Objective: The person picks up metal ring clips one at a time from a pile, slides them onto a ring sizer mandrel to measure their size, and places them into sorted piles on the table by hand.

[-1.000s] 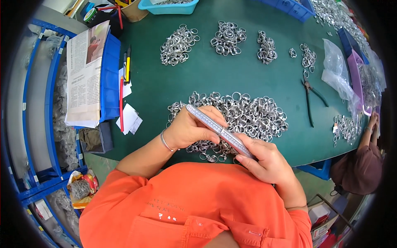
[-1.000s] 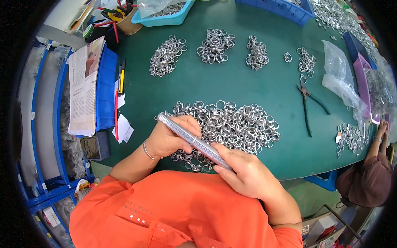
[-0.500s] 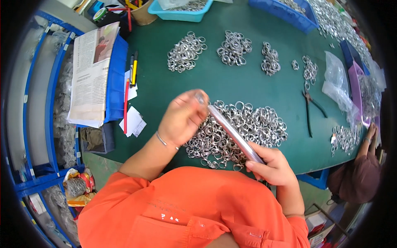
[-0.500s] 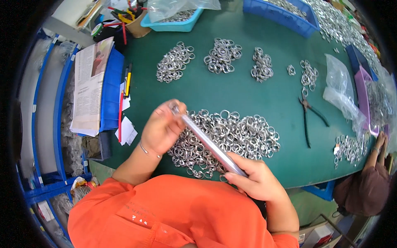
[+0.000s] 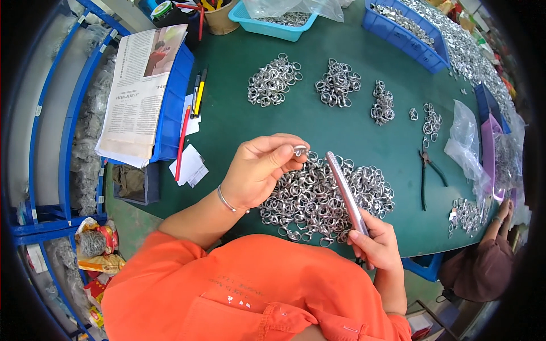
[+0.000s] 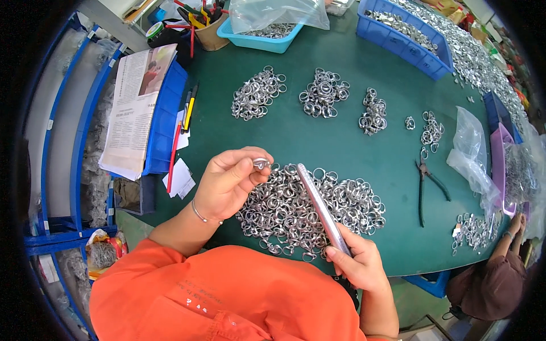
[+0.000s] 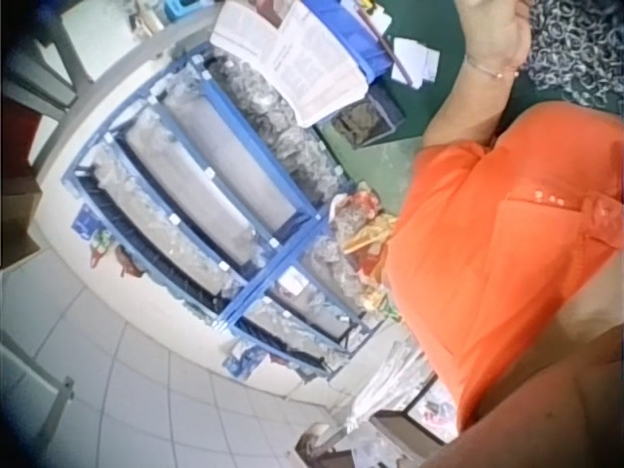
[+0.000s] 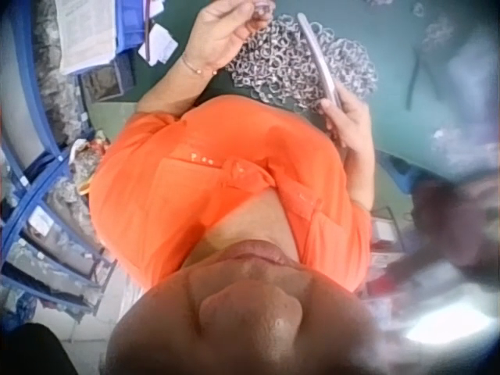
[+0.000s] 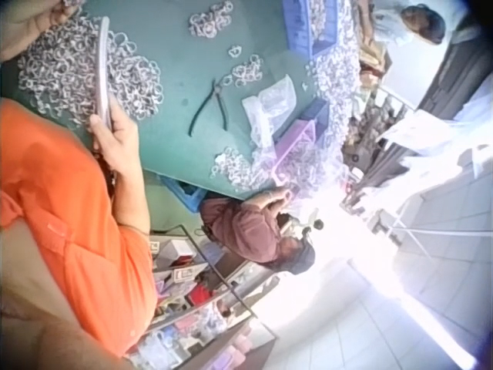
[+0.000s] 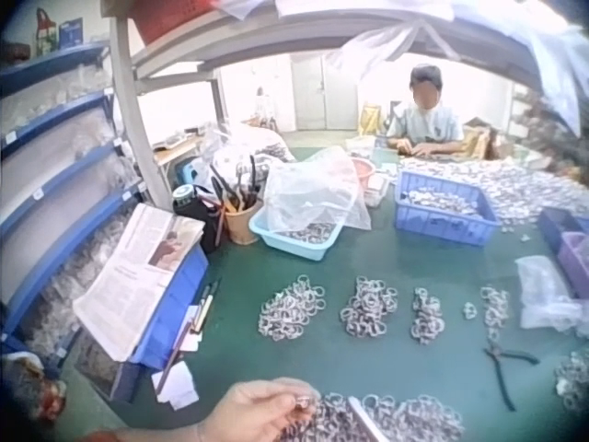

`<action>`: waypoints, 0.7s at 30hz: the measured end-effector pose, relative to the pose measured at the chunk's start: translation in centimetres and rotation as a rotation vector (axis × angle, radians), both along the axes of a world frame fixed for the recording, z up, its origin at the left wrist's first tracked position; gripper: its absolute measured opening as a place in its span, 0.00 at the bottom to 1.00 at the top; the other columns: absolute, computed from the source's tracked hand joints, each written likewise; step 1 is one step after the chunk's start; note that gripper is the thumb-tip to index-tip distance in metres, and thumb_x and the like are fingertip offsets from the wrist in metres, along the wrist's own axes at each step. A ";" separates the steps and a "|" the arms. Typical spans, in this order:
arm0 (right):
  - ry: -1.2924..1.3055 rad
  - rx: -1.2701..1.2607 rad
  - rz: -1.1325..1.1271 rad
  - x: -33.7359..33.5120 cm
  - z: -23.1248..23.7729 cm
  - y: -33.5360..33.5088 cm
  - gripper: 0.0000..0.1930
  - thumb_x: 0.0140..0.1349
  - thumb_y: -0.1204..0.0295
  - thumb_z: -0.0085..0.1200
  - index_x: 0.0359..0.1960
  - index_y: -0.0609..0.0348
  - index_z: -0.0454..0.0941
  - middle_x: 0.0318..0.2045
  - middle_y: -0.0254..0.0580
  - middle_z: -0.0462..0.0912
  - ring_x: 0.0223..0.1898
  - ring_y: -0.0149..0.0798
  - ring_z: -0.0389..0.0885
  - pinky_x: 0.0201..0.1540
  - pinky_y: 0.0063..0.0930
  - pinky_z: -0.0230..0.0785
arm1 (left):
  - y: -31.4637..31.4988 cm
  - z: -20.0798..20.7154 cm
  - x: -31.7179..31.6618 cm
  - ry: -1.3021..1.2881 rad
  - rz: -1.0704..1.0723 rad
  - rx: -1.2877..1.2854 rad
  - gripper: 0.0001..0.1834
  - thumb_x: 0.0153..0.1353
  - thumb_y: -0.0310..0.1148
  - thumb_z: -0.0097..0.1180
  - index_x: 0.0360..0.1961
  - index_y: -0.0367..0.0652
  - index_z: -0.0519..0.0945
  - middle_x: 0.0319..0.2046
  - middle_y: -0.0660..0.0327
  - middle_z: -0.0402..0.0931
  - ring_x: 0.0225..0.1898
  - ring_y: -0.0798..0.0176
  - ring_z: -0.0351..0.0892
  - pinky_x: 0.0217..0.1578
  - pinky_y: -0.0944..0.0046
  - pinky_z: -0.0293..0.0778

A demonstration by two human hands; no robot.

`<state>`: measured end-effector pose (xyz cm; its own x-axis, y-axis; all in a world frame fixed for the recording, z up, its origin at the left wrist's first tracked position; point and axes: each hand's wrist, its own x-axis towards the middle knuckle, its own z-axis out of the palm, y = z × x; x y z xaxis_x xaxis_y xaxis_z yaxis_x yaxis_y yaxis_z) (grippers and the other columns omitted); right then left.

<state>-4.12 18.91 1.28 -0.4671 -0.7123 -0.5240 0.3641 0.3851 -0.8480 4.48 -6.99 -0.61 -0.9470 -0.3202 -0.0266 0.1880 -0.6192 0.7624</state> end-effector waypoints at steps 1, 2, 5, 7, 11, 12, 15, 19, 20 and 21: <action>0.004 0.002 -0.010 0.0 -0.1 0.0 0.22 0.57 0.77 0.53 0.54 0.64 0.68 0.23 0.32 0.74 0.17 0.20 0.67 0.17 0.14 0.60 | 0.1 -0.1 0.1 -0.011 0.017 0.007 0.11 0.62 0.25 0.47 0.46 0.34 0.73 0.41 0.53 0.74 0.39 0.65 0.75 0.42 0.66 0.74; 0.007 0.004 -0.019 0.0 -0.1 0.0 0.21 0.57 0.77 0.53 0.54 0.65 0.68 0.23 0.32 0.74 0.17 0.20 0.67 0.17 0.14 0.61 | 0.0 0.0 0.0 -0.009 0.017 0.008 0.11 0.62 0.25 0.47 0.46 0.34 0.73 0.41 0.53 0.74 0.39 0.65 0.75 0.42 0.66 0.74; -0.023 -0.031 -0.039 0.2 -0.2 0.0 0.21 0.57 0.77 0.53 0.54 0.65 0.68 0.23 0.32 0.75 0.17 0.20 0.67 0.17 0.14 0.61 | 0.0 0.1 -0.1 -0.016 0.019 0.048 0.11 0.62 0.25 0.47 0.45 0.35 0.72 0.40 0.52 0.74 0.38 0.65 0.76 0.42 0.65 0.74; -0.016 -0.035 -0.033 0.3 -0.3 0.0 0.21 0.57 0.78 0.53 0.54 0.65 0.68 0.23 0.32 0.75 0.17 0.20 0.67 0.18 0.14 0.61 | 0.1 -0.2 0.0 0.003 0.034 0.045 0.08 0.62 0.25 0.47 0.42 0.36 0.71 0.38 0.51 0.75 0.34 0.65 0.77 0.37 0.67 0.76; 0.126 -0.103 0.027 0.7 0.0 0.1 0.21 0.56 0.79 0.54 0.53 0.66 0.68 0.23 0.32 0.74 0.18 0.20 0.68 0.19 0.15 0.62 | 0.1 -0.6 0.1 -0.001 -0.055 0.138 0.06 0.62 0.25 0.47 0.39 0.37 0.71 0.34 0.52 0.76 0.29 0.67 0.76 0.31 0.69 0.76; 0.127 -0.102 0.024 0.6 0.2 -0.1 0.21 0.56 0.79 0.54 0.53 0.66 0.68 0.23 0.32 0.74 0.18 0.20 0.68 0.19 0.15 0.62 | 0.1 -0.8 0.0 -0.047 -0.048 0.100 0.06 0.62 0.25 0.47 0.39 0.36 0.72 0.32 0.52 0.77 0.27 0.68 0.76 0.29 0.70 0.76; 0.307 -0.124 0.168 0.5 0.3 -0.7 0.22 0.54 0.79 0.55 0.52 0.68 0.68 0.28 0.39 0.78 0.26 0.26 0.75 0.31 0.20 0.68 | 0.2 -1.0 -0.2 -0.134 -0.052 0.039 0.07 0.62 0.26 0.47 0.39 0.35 0.73 0.31 0.54 0.77 0.26 0.70 0.76 0.27 0.71 0.75; 0.375 -0.127 0.189 0.2 0.5 -0.9 0.22 0.53 0.79 0.55 0.52 0.67 0.69 0.33 0.44 0.80 0.32 0.30 0.77 0.37 0.22 0.69 | 0.2 -0.8 -0.3 -0.108 -0.093 0.008 0.10 0.60 0.25 0.50 0.42 0.32 0.74 0.34 0.55 0.77 0.28 0.69 0.76 0.28 0.72 0.74; 0.398 -0.129 0.214 0.1 0.5 -0.9 0.22 0.53 0.79 0.55 0.52 0.67 0.69 0.35 0.45 0.80 0.33 0.31 0.78 0.38 0.23 0.69 | 0.2 -0.8 -0.3 -0.074 -0.108 0.005 0.12 0.59 0.25 0.52 0.43 0.30 0.74 0.35 0.55 0.77 0.29 0.69 0.76 0.29 0.72 0.74; 0.420 -0.131 0.239 0.2 0.6 -0.9 0.22 0.53 0.79 0.55 0.51 0.67 0.69 0.36 0.47 0.80 0.34 0.33 0.78 0.39 0.23 0.69 | 0.1 -1.0 -0.2 -0.123 -0.110 -0.081 0.14 0.56 0.25 0.54 0.44 0.30 0.74 0.36 0.53 0.76 0.30 0.68 0.75 0.30 0.72 0.73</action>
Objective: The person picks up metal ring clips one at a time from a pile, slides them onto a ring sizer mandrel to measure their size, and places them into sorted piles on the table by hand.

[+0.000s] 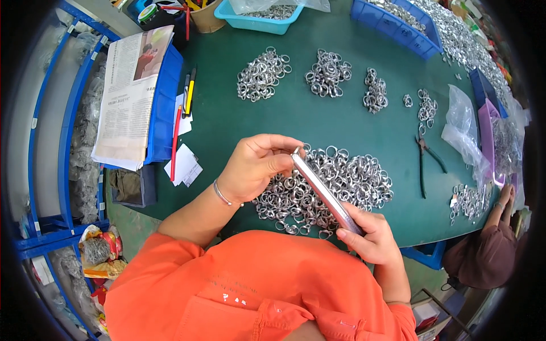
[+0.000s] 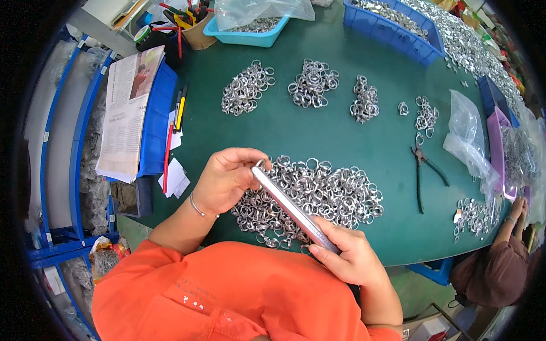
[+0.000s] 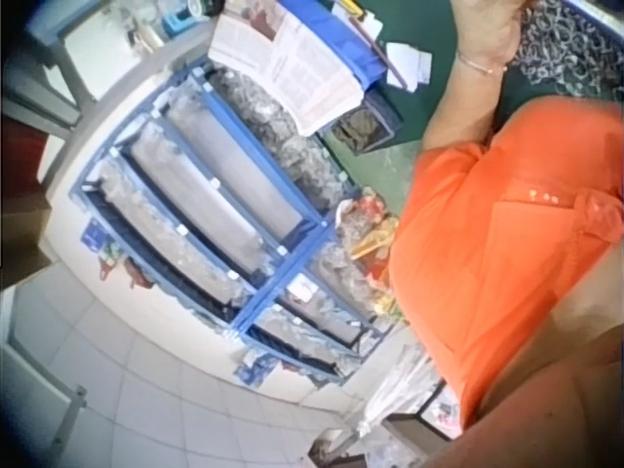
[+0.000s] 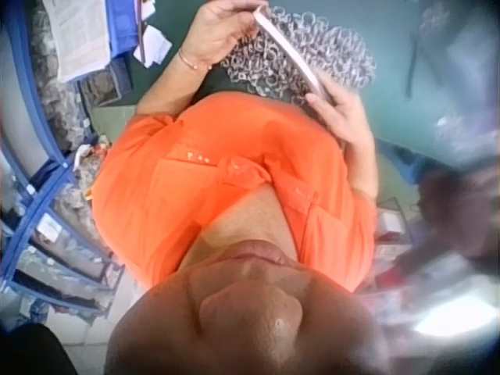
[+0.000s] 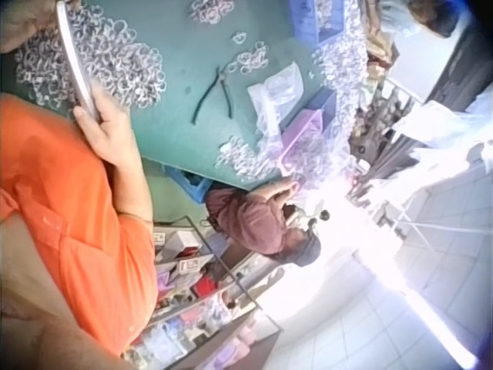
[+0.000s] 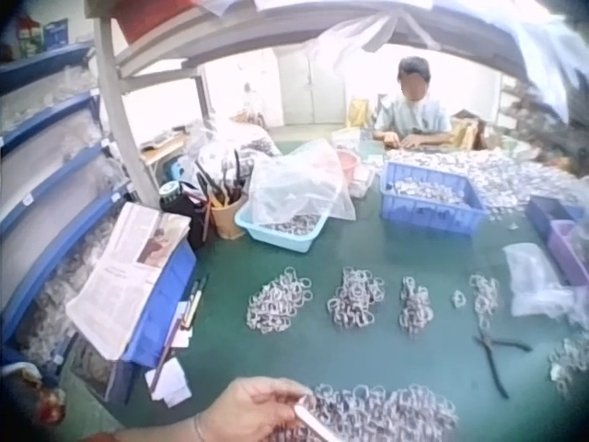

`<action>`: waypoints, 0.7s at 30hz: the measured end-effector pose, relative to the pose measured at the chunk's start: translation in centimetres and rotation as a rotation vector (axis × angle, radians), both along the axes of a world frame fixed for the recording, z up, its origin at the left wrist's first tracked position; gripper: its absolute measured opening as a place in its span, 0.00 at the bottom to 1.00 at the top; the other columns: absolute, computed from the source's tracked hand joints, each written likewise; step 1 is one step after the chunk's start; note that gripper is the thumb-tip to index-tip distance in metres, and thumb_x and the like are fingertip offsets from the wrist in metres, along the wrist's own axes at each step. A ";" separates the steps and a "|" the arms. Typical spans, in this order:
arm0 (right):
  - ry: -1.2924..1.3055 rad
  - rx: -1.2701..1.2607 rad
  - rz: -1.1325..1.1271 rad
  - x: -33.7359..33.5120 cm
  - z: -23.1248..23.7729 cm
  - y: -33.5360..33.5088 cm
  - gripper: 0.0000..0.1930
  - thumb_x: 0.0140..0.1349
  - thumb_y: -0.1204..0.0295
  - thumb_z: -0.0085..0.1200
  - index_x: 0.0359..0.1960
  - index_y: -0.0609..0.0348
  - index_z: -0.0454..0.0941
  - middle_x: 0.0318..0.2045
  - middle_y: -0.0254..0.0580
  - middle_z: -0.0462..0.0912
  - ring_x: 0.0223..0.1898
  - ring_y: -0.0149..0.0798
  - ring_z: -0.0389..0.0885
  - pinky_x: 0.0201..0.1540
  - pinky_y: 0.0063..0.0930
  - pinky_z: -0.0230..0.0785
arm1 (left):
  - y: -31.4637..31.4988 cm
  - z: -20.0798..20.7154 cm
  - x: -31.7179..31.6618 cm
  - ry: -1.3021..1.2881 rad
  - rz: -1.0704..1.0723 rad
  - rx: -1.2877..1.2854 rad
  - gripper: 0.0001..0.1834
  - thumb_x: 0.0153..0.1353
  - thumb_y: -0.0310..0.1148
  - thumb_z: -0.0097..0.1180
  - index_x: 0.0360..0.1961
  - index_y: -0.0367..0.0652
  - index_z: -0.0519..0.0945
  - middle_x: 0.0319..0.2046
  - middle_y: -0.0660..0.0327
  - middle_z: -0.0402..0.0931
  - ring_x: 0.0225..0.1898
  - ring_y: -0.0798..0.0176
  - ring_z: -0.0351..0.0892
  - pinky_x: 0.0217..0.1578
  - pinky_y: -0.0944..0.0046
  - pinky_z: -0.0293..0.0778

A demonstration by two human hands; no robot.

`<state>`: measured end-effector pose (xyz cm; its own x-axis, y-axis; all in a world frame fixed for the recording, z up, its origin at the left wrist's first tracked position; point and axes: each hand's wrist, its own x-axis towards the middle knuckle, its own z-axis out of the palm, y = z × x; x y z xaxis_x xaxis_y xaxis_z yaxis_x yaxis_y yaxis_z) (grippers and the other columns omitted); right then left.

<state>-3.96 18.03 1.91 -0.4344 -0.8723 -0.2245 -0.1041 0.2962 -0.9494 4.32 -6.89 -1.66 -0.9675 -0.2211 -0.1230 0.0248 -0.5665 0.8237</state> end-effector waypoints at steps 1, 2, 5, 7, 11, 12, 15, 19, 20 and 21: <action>-0.008 0.005 -0.006 0.1 0.1 -0.1 0.22 0.53 0.79 0.55 0.51 0.67 0.69 0.36 0.47 0.80 0.34 0.33 0.78 0.39 0.23 0.69 | -0.2 -0.3 0.1 -0.008 -0.006 0.005 0.14 0.56 0.25 0.54 0.44 0.30 0.74 0.36 0.53 0.76 0.30 0.68 0.75 0.30 0.72 0.73; -0.019 -0.004 -0.010 0.2 0.2 -0.2 0.22 0.53 0.79 0.55 0.52 0.67 0.69 0.36 0.47 0.80 0.34 0.33 0.78 0.39 0.23 0.69 | -0.5 -0.5 0.1 0.026 -0.034 0.066 0.14 0.56 0.25 0.55 0.44 0.30 0.74 0.36 0.53 0.76 0.29 0.68 0.75 0.31 0.71 0.73; -0.011 -0.012 -0.020 -0.1 0.2 -0.4 0.22 0.53 0.79 0.54 0.52 0.67 0.68 0.35 0.47 0.80 0.33 0.35 0.79 0.39 0.24 0.69 | -0.4 -0.6 0.0 0.034 -0.055 0.140 0.14 0.54 0.24 0.57 0.42 0.31 0.74 0.36 0.53 0.75 0.30 0.67 0.73 0.31 0.71 0.71; -0.009 0.024 0.030 -0.1 0.5 -0.8 0.22 0.54 0.79 0.53 0.53 0.65 0.68 0.34 0.47 0.80 0.33 0.35 0.79 0.38 0.24 0.69 | 0.0 -0.8 0.0 0.097 -0.011 0.040 0.14 0.50 0.22 0.60 0.40 0.33 0.75 0.34 0.54 0.75 0.32 0.66 0.74 0.32 0.70 0.72; 0.103 -0.110 0.012 0.2 -0.1 -1.1 0.22 0.54 0.78 0.53 0.53 0.63 0.68 0.32 0.48 0.79 0.31 0.40 0.79 0.36 0.26 0.70 | 1.0 -0.1 0.0 -0.044 -0.129 0.035 0.18 0.40 0.19 0.66 0.36 0.34 0.77 0.34 0.54 0.75 0.34 0.64 0.75 0.35 0.69 0.74; 0.101 -0.109 0.010 0.2 -0.1 -1.3 0.22 0.54 0.78 0.53 0.53 0.63 0.68 0.32 0.48 0.79 0.31 0.40 0.79 0.36 0.26 0.70 | 1.3 0.5 0.0 -0.073 -0.222 -0.128 0.18 0.35 0.18 0.68 0.33 0.34 0.79 0.33 0.54 0.75 0.35 0.64 0.76 0.35 0.69 0.74; 0.142 -0.116 0.050 0.2 -0.2 -1.4 0.22 0.54 0.78 0.53 0.53 0.63 0.68 0.29 0.48 0.78 0.29 0.44 0.78 0.35 0.29 0.70 | 1.9 -0.1 0.1 0.022 -0.268 -0.183 0.18 0.34 0.19 0.69 0.31 0.34 0.80 0.33 0.56 0.75 0.35 0.65 0.75 0.34 0.70 0.73; 0.224 -0.138 0.051 0.2 -0.8 -1.1 0.24 0.52 0.78 0.54 0.53 0.63 0.68 0.28 0.48 0.77 0.29 0.46 0.77 0.33 0.31 0.70 | 1.9 -0.1 -0.1 0.087 -0.266 -0.314 0.17 0.35 0.21 0.70 0.31 0.36 0.80 0.33 0.57 0.74 0.34 0.66 0.74 0.32 0.71 0.71; 0.236 -0.141 0.051 0.2 -0.9 -0.9 0.24 0.52 0.78 0.54 0.53 0.63 0.68 0.28 0.48 0.77 0.29 0.46 0.77 0.33 0.31 0.70 | 1.9 0.0 0.0 0.085 -0.278 -0.371 0.17 0.35 0.22 0.70 0.31 0.36 0.80 0.33 0.57 0.74 0.33 0.67 0.74 0.32 0.72 0.71; 0.236 -0.141 0.048 0.2 -0.9 -0.8 0.24 0.52 0.78 0.54 0.53 0.63 0.68 0.28 0.48 0.77 0.29 0.46 0.77 0.33 0.31 0.70 | 1.9 0.1 0.0 0.083 -0.291 -0.428 0.17 0.35 0.22 0.70 0.31 0.37 0.81 0.33 0.58 0.74 0.33 0.67 0.73 0.31 0.72 0.70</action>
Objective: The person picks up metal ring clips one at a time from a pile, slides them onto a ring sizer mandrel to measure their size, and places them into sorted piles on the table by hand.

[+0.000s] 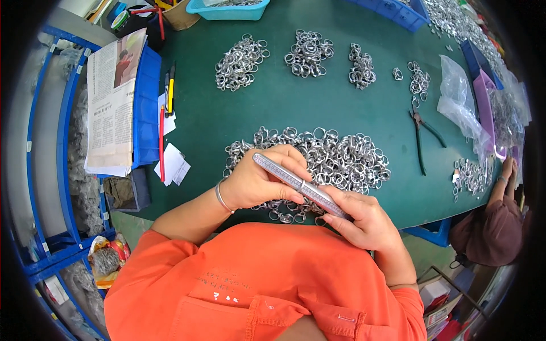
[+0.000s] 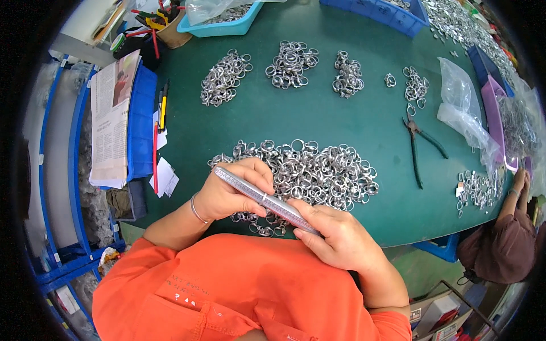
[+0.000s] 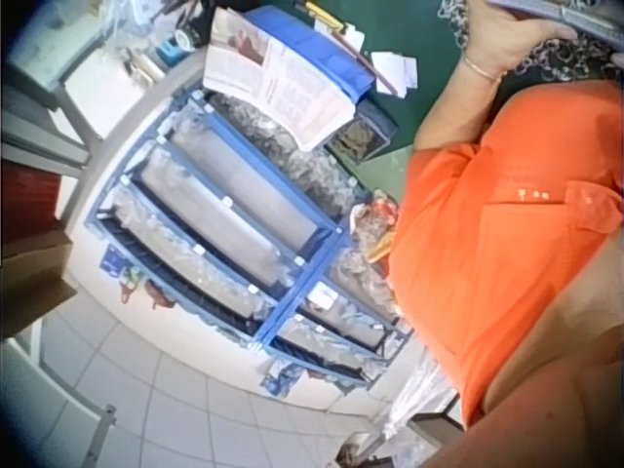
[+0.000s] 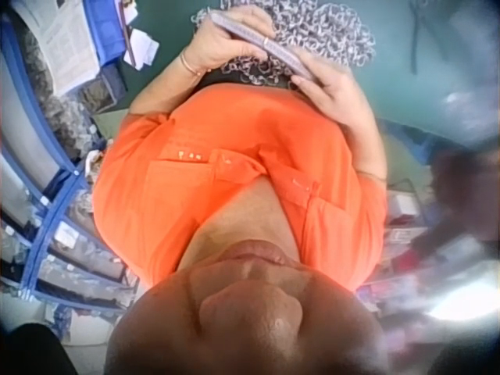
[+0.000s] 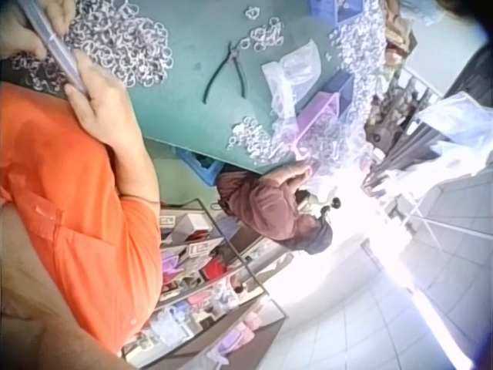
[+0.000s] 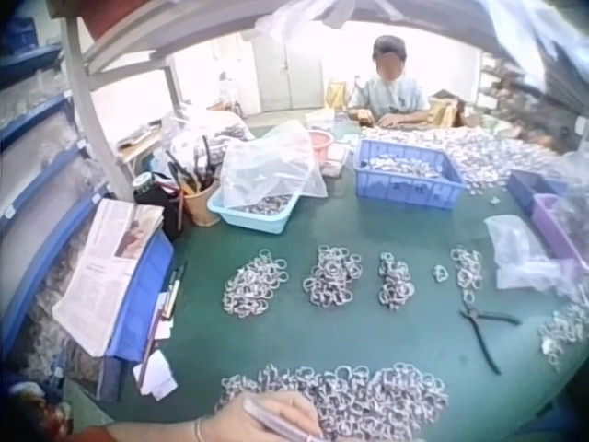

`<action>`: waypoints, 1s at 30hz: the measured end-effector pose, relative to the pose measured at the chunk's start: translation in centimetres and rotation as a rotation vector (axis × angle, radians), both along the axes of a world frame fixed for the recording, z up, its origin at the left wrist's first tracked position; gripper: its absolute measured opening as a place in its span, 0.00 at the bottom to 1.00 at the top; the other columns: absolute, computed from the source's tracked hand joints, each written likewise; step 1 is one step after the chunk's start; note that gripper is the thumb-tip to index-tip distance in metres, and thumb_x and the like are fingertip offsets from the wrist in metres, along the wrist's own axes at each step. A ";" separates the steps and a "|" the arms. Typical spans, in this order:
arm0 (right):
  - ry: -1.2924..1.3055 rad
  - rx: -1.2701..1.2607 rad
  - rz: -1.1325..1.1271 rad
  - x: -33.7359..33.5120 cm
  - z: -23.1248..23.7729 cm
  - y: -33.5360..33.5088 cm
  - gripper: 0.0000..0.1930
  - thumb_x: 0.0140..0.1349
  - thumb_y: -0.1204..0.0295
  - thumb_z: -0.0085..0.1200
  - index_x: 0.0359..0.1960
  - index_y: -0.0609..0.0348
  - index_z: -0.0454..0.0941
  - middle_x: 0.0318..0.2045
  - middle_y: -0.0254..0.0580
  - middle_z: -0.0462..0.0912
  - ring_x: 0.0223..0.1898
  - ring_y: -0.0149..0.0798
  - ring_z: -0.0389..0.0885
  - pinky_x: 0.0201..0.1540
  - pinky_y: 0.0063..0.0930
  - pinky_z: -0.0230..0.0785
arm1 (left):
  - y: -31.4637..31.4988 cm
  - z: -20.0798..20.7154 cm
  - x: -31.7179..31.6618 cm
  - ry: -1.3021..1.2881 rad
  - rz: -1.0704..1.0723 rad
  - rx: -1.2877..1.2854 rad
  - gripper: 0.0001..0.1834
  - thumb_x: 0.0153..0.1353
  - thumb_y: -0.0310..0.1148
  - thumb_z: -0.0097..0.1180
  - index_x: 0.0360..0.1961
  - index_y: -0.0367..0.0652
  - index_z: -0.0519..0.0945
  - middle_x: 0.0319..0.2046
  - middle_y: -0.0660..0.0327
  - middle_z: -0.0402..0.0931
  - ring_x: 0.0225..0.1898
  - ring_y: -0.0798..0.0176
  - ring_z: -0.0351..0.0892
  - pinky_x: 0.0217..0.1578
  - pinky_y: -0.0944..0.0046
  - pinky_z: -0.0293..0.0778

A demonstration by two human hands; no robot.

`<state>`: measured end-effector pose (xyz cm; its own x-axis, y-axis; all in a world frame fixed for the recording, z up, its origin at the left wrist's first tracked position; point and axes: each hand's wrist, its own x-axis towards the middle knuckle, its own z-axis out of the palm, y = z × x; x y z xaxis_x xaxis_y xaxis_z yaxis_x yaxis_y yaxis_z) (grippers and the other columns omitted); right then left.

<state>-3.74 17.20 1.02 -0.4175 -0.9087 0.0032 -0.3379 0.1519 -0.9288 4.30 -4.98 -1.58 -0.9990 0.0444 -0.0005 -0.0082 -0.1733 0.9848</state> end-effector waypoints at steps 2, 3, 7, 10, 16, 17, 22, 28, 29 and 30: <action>0.021 0.032 0.000 0.0 0.0 0.2 0.24 0.52 0.78 0.54 0.53 0.63 0.68 0.28 0.49 0.77 0.29 0.46 0.77 0.33 0.31 0.70 | 0.1 0.1 0.0 -0.018 -0.004 0.020 0.17 0.35 0.22 0.70 0.31 0.37 0.81 0.32 0.58 0.74 0.32 0.68 0.73 0.31 0.72 0.70; 0.021 0.031 -0.003 0.1 0.0 0.2 0.24 0.52 0.78 0.54 0.53 0.63 0.68 0.28 0.49 0.77 0.29 0.46 0.77 0.33 0.31 0.70 | 0.2 0.2 0.0 -0.034 -0.004 0.039 0.17 0.36 0.22 0.70 0.31 0.37 0.81 0.32 0.58 0.74 0.32 0.68 0.73 0.31 0.72 0.69; -0.053 0.027 0.005 0.0 0.0 0.4 0.23 0.52 0.78 0.54 0.53 0.64 0.68 0.28 0.48 0.78 0.29 0.44 0.78 0.33 0.29 0.70 | 0.4 0.2 -0.2 -0.011 -0.020 0.028 0.17 0.36 0.23 0.70 0.31 0.37 0.81 0.32 0.59 0.74 0.32 0.68 0.72 0.31 0.72 0.69; -0.126 0.018 0.027 -0.2 -0.1 0.5 0.22 0.53 0.78 0.53 0.53 0.64 0.68 0.28 0.48 0.78 0.29 0.44 0.78 0.34 0.29 0.70 | 0.6 0.4 -0.2 -0.059 -0.029 0.031 0.17 0.36 0.23 0.70 0.31 0.37 0.81 0.31 0.59 0.74 0.33 0.69 0.72 0.32 0.72 0.69; -0.172 -0.003 -0.003 0.1 0.0 0.1 0.22 0.56 0.78 0.52 0.54 0.63 0.67 0.28 0.43 0.78 0.28 0.37 0.78 0.33 0.26 0.70 | 0.8 0.4 -0.3 -0.026 -0.007 0.010 0.16 0.39 0.22 0.69 0.33 0.36 0.80 0.34 0.58 0.73 0.34 0.67 0.72 0.33 0.70 0.70; -0.196 -0.016 -0.014 0.2 0.0 0.0 0.23 0.57 0.77 0.51 0.55 0.62 0.66 0.27 0.40 0.78 0.25 0.32 0.77 0.31 0.24 0.70 | 0.9 0.1 -0.2 -0.032 0.043 0.126 0.15 0.41 0.22 0.67 0.33 0.36 0.79 0.34 0.57 0.73 0.34 0.67 0.72 0.34 0.70 0.70; -0.613 0.126 -0.006 -0.3 1.1 0.3 0.24 0.60 0.73 0.49 0.59 0.57 0.63 0.24 0.26 0.71 0.18 0.18 0.65 0.20 0.14 0.63 | 2.2 0.2 0.1 -0.178 0.184 0.436 0.13 0.49 0.22 0.61 0.37 0.34 0.76 0.36 0.57 0.71 0.35 0.68 0.73 0.33 0.71 0.72; 0.076 -0.061 -0.052 0.4 -0.7 0.4 0.23 0.58 0.73 0.51 0.56 0.59 0.64 0.28 0.44 0.77 0.26 0.41 0.78 0.28 0.29 0.70 | 2.2 0.6 0.9 -0.108 0.224 0.350 0.09 0.57 0.25 0.55 0.39 0.34 0.75 0.32 0.62 0.74 0.32 0.72 0.73 0.31 0.74 0.71; 0.228 0.025 -0.084 0.4 -0.4 0.6 0.24 0.56 0.74 0.52 0.56 0.59 0.63 0.30 0.51 0.77 0.32 0.52 0.77 0.33 0.36 0.71 | 0.8 0.5 0.9 -0.165 0.363 0.360 0.09 0.59 0.28 0.53 0.38 0.34 0.75 0.32 0.61 0.73 0.30 0.71 0.72 0.30 0.74 0.70; 0.242 0.022 -0.077 0.1 -0.3 0.7 0.24 0.56 0.74 0.52 0.56 0.59 0.63 0.30 0.51 0.77 0.32 0.52 0.77 0.33 0.36 0.71 | -0.6 0.2 1.0 -0.225 0.505 0.376 0.09 0.61 0.31 0.50 0.37 0.34 0.74 0.33 0.60 0.72 0.29 0.71 0.71 0.28 0.74 0.70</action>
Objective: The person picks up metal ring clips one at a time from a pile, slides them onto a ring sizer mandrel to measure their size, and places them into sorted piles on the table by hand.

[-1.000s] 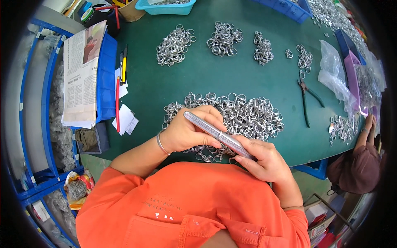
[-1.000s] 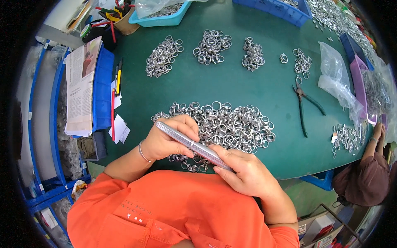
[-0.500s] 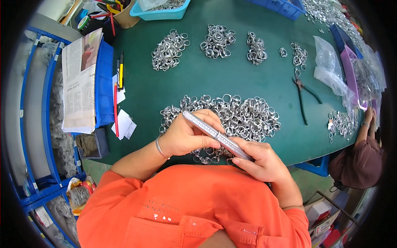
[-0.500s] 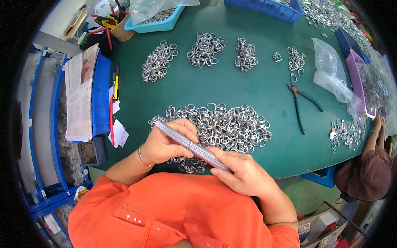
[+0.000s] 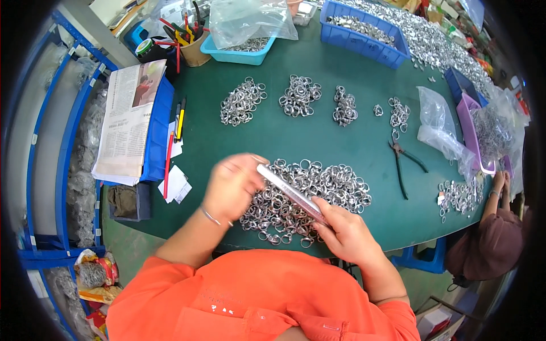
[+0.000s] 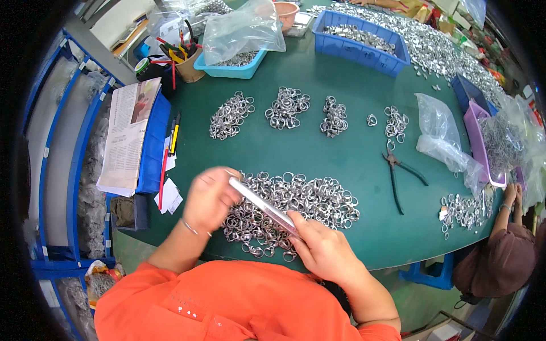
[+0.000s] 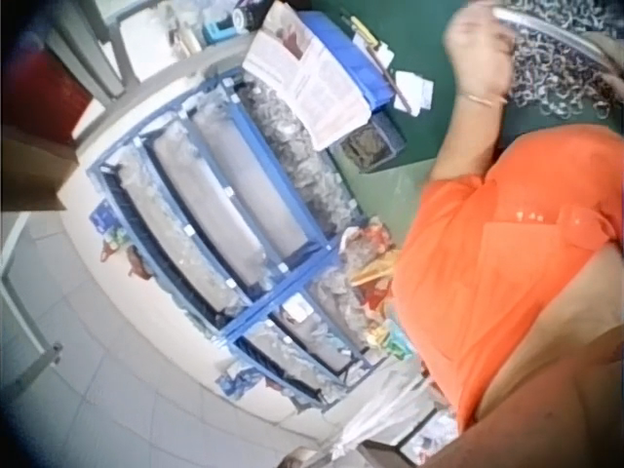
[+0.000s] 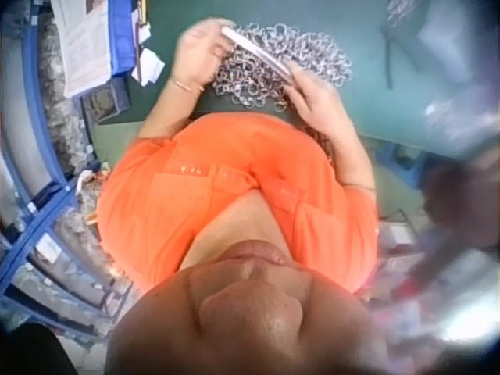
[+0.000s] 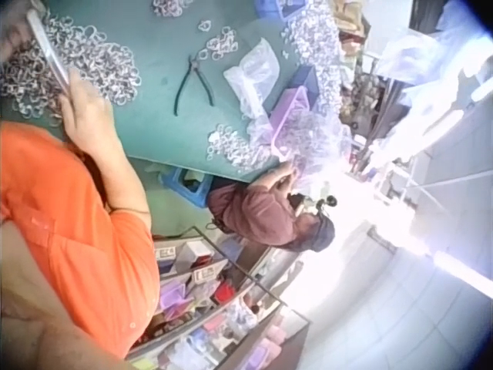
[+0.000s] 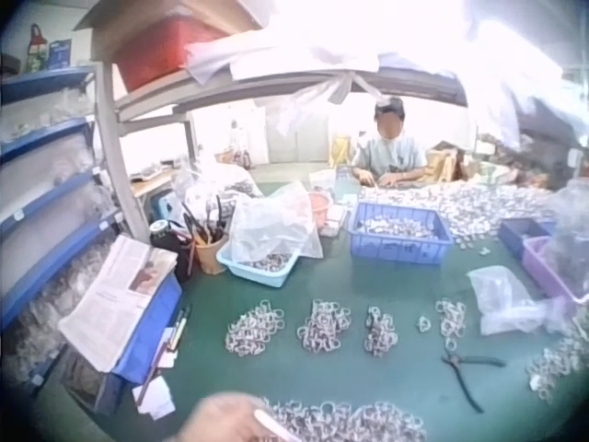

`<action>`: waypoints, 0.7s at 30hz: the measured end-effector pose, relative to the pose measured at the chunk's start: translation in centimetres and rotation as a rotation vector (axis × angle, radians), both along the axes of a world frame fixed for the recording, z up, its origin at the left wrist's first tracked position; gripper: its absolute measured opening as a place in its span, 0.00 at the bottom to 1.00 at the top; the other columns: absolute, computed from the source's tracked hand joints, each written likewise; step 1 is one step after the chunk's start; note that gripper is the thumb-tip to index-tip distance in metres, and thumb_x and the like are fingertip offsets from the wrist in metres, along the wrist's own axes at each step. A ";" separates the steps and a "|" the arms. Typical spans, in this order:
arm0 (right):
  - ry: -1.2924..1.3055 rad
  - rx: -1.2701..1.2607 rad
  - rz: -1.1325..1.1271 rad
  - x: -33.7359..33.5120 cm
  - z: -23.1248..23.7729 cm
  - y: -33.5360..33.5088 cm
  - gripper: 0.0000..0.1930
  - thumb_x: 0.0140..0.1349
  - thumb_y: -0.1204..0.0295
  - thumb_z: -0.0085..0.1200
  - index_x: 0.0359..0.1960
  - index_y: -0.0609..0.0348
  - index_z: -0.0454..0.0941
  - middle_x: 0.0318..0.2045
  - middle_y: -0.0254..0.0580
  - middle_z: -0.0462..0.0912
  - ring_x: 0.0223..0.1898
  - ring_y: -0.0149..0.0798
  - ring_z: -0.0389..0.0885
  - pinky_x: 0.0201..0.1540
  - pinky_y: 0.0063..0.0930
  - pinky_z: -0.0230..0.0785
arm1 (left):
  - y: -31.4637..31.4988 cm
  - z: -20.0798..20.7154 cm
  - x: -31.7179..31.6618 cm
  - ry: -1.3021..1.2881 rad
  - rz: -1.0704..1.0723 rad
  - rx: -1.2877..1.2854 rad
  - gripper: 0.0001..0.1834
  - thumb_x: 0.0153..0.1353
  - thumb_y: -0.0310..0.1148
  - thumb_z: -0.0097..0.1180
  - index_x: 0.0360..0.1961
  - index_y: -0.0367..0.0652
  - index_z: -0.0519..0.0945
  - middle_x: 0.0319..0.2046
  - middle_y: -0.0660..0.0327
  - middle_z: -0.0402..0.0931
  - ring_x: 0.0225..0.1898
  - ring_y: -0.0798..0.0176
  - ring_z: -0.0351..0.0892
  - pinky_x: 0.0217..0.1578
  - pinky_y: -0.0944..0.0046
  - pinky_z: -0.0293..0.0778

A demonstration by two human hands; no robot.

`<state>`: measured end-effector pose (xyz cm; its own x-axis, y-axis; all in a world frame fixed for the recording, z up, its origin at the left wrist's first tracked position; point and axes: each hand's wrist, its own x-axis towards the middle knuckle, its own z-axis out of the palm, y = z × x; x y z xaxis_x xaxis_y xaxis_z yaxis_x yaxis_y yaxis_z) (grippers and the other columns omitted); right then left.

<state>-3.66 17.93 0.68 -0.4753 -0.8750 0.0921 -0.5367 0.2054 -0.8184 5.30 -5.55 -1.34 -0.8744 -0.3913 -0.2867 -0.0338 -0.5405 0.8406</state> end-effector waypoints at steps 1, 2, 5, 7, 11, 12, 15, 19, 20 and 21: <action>0.018 0.027 0.031 -0.5 -0.2 0.0 0.24 0.56 0.73 0.52 0.56 0.59 0.63 0.30 0.51 0.77 0.31 0.52 0.77 0.33 0.36 0.70 | -1.7 -0.5 0.3 0.131 0.094 0.056 0.10 0.63 0.33 0.48 0.37 0.35 0.74 0.30 0.61 0.71 0.26 0.72 0.69 0.26 0.74 0.67; 0.036 0.053 0.061 -1.1 -0.3 -0.3 0.24 0.56 0.73 0.53 0.56 0.59 0.63 0.30 0.50 0.77 0.31 0.51 0.77 0.33 0.37 0.70 | -3.1 -0.6 0.3 0.263 0.187 0.111 0.11 0.64 0.34 0.46 0.37 0.36 0.74 0.27 0.63 0.70 0.24 0.73 0.66 0.24 0.75 0.65; -0.040 0.008 0.108 -2.5 0.6 -2.1 0.23 0.56 0.73 0.53 0.54 0.61 0.64 0.31 0.53 0.77 0.31 0.51 0.77 0.33 0.36 0.69 | -2.8 1.6 0.6 0.165 0.224 -0.072 0.08 0.64 0.33 0.46 0.36 0.40 0.73 0.23 0.64 0.68 0.23 0.74 0.64 0.23 0.74 0.63; -0.043 -0.038 0.086 -2.7 1.4 -3.1 0.22 0.56 0.74 0.52 0.53 0.63 0.66 0.32 0.53 0.77 0.31 0.50 0.78 0.35 0.34 0.69 | -2.9 1.5 1.1 0.252 0.153 -0.003 0.04 0.62 0.30 0.49 0.36 0.42 0.73 0.30 0.58 0.75 0.26 0.73 0.72 0.27 0.74 0.70; -0.171 -0.004 0.095 -2.2 0.9 -2.9 0.22 0.56 0.74 0.53 0.54 0.63 0.67 0.31 0.51 0.78 0.31 0.42 0.79 0.36 0.29 0.69 | -2.0 1.9 1.4 0.258 0.153 0.042 0.05 0.63 0.30 0.48 0.37 0.41 0.73 0.31 0.57 0.77 0.25 0.74 0.73 0.25 0.76 0.70; -0.171 -0.014 0.108 -2.2 0.8 -2.7 0.22 0.56 0.74 0.53 0.54 0.63 0.67 0.31 0.51 0.78 0.31 0.42 0.79 0.36 0.29 0.69 | -2.0 1.8 1.6 0.277 0.118 0.075 0.05 0.63 0.30 0.48 0.37 0.41 0.73 0.29 0.58 0.77 0.23 0.74 0.72 0.24 0.76 0.69; -0.279 0.071 0.175 -2.2 0.9 -2.4 0.22 0.55 0.74 0.53 0.53 0.62 0.67 0.31 0.50 0.78 0.30 0.41 0.78 0.36 0.28 0.69 | -1.4 1.6 2.0 0.252 0.134 0.016 0.06 0.62 0.31 0.49 0.36 0.40 0.74 0.27 0.60 0.76 0.23 0.74 0.73 0.23 0.75 0.69; -0.228 -0.016 0.208 -2.4 -0.1 -2.1 0.22 0.55 0.74 0.53 0.53 0.61 0.68 0.30 0.49 0.78 0.31 0.41 0.79 0.37 0.29 0.69 | -0.7 1.9 2.0 0.198 0.160 -0.039 0.08 0.61 0.29 0.51 0.39 0.37 0.76 0.29 0.62 0.76 0.24 0.73 0.73 0.26 0.74 0.71; -0.184 -0.032 0.217 -2.5 -0.6 -1.9 0.22 0.56 0.74 0.53 0.53 0.61 0.68 0.31 0.50 0.79 0.31 0.42 0.79 0.37 0.29 0.69 | -0.4 1.9 2.0 0.194 0.155 -0.044 0.08 0.61 0.29 0.51 0.39 0.37 0.76 0.29 0.62 0.76 0.24 0.73 0.73 0.26 0.74 0.71; -0.140 -0.036 0.227 -2.5 -0.7 -2.1 0.21 0.56 0.73 0.53 0.53 0.61 0.68 0.31 0.50 0.79 0.31 0.43 0.79 0.38 0.30 0.69 | -0.5 1.7 2.3 0.203 0.129 -0.066 0.10 0.60 0.28 0.51 0.41 0.36 0.76 0.30 0.63 0.76 0.25 0.73 0.73 0.27 0.73 0.72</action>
